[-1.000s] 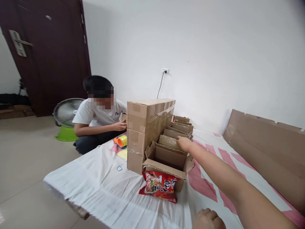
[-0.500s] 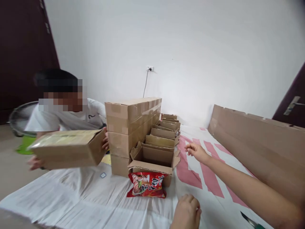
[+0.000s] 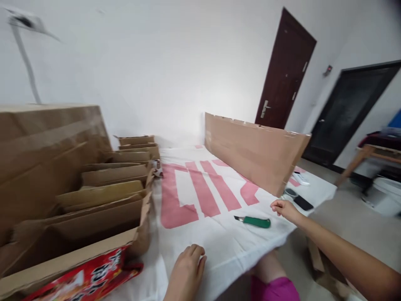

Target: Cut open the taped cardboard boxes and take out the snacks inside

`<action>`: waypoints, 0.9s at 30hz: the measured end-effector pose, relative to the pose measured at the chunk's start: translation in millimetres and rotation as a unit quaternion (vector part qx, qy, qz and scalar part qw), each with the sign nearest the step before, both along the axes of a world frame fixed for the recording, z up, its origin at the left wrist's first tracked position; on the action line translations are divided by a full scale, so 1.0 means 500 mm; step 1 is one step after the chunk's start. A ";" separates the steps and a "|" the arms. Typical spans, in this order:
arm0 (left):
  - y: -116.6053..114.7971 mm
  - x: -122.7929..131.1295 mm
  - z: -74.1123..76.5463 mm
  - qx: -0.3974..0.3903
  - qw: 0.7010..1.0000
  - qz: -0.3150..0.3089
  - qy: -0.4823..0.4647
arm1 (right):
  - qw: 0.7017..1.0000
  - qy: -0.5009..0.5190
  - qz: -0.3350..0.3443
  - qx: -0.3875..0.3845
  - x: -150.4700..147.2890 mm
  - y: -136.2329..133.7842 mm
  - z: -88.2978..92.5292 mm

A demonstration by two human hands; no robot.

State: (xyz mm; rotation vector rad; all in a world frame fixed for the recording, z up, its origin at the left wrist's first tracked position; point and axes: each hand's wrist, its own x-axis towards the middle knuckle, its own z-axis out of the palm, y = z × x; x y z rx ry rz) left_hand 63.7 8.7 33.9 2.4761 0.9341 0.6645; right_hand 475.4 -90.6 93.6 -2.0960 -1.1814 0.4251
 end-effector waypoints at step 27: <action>-0.064 -0.128 0.163 0.021 0.992 0.110 -0.054 | 0.847 -0.232 0.474 0.057 -0.366 0.098 -0.078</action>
